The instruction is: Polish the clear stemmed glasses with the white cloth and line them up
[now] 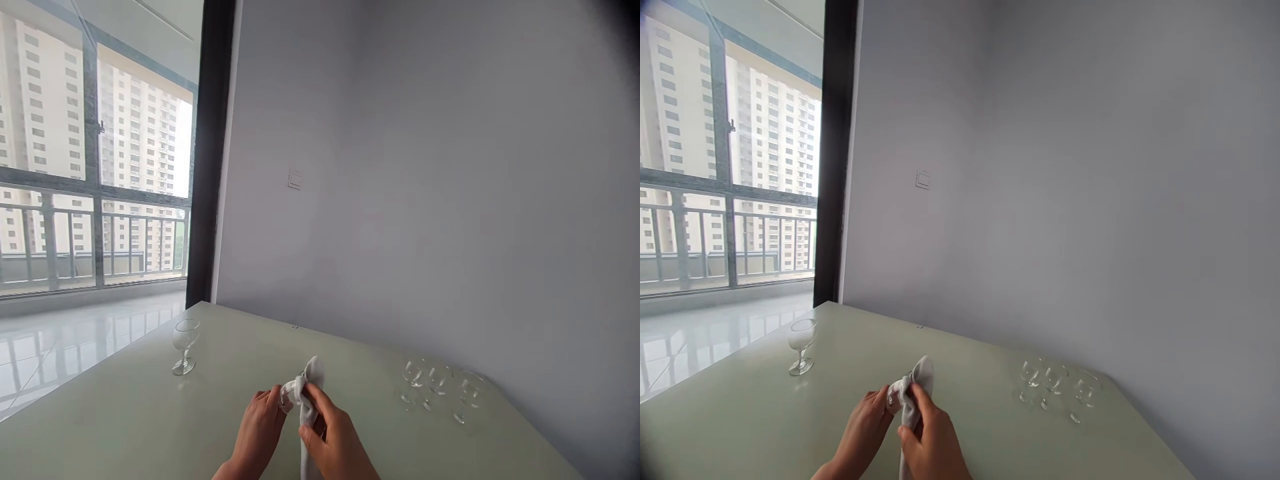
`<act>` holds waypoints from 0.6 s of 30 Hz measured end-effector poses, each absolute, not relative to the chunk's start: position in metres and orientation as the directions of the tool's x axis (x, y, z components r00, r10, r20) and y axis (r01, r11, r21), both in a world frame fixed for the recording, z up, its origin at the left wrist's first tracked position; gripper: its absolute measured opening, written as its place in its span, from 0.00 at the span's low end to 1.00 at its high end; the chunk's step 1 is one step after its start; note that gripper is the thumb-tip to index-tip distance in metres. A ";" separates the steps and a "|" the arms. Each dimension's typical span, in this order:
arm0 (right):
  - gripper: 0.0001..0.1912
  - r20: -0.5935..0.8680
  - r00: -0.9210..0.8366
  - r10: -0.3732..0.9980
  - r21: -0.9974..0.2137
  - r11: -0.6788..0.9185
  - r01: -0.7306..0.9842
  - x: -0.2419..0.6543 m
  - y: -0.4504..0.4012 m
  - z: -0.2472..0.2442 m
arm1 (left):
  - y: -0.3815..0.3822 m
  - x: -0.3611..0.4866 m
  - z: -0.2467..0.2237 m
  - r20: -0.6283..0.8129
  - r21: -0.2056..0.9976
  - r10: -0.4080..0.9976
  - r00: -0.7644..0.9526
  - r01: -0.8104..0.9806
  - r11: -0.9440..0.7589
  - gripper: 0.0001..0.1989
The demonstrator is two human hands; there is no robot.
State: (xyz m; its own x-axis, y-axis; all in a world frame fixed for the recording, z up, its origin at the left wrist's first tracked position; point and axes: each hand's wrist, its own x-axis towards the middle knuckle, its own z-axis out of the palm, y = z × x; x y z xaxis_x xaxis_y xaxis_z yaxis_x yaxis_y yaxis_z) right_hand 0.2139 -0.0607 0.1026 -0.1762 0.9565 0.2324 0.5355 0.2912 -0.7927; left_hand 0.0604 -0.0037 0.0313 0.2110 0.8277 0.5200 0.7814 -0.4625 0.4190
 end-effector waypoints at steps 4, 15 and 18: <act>0.29 0.055 -0.258 0.964 -0.759 0.209 0.617 0.225 -0.059 0.095 | -0.006 0.064 0.032 0.503 0.331 0.802 0.323 0.785 -0.523 0.06; 0.24 0.379 -0.247 0.892 -0.468 0.415 0.780 0.234 -0.052 0.082 | -0.007 0.065 0.032 0.420 0.332 0.841 0.342 0.805 -0.492 0.05; 0.17 0.540 -0.106 0.835 -0.503 0.421 0.755 0.236 -0.051 0.081 | -0.006 0.065 0.032 0.399 0.345 0.864 0.306 0.823 -0.451 0.06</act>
State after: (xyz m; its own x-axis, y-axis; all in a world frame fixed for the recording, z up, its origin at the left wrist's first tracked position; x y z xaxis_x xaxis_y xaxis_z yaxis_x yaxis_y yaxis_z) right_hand 0.2357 -0.0505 0.0813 -0.1059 0.8352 0.5397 0.7551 0.4207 -0.5028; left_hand 0.0655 -0.0062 0.0323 0.3063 0.8645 0.3985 0.8231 -0.4508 0.3454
